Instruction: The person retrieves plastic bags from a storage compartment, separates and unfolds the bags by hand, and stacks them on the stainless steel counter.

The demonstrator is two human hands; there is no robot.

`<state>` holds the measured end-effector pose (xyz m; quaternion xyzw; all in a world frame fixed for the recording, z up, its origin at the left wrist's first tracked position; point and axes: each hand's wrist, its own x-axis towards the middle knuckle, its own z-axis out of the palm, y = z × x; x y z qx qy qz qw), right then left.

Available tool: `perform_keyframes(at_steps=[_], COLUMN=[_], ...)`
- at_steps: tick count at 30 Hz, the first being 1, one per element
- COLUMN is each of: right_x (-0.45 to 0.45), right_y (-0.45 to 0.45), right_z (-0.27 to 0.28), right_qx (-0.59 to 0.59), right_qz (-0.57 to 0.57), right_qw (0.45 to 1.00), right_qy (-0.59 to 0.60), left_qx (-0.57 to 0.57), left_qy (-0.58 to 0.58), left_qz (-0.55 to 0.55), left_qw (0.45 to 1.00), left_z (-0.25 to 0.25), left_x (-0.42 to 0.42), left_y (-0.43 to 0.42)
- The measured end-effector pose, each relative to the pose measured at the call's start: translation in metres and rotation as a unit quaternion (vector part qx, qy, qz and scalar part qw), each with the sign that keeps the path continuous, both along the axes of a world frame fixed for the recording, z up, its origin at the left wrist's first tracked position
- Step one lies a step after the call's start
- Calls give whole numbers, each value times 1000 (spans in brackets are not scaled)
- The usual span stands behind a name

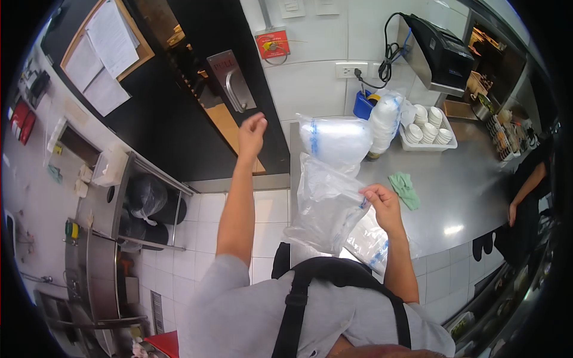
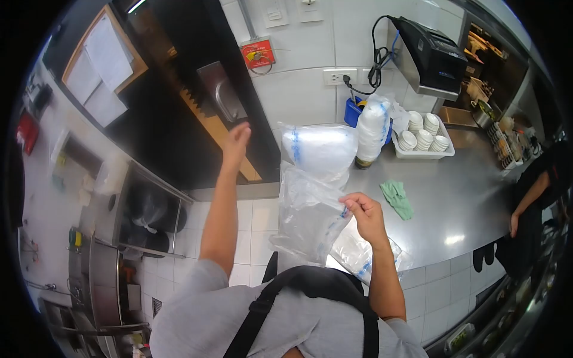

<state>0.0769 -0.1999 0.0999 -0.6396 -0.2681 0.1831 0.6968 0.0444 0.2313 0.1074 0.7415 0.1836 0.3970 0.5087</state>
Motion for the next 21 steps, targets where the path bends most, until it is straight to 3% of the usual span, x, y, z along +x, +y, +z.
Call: perform_keyframes(at_steps=[1,2,5,9,11,12,16,21], right_x=[0,0,-5,-5,-5,-5,-4,-3], right_y=[3,7,12,13,15,16,15,20], right_z=[-4,-5,-6,-18,-25,-27,-33,-44], right_qx=[-2,-4,-1,-11,-12,-12,-28,-46], right_qz=[10,19,47,61,60,60,65,71], right_qw=[1000,1000,998,997,996,996,995,991], right_qy=[1,1,31,45,58,63,75,103], left_qx=[83,152,253,353,374,384,214,210], left_qy=[-12,51,36,96,130,147,186,156], left_qz=[57,104,225,254,259,259,143,196], left_qw=[995,982,940,895,881,874,948,945], left_z=[-28,-27,-22,53,68,73,91,71], left_x=[25,37,76,87,102,109,125,153], left_y=[48,72,118,96,98,99,91,94])
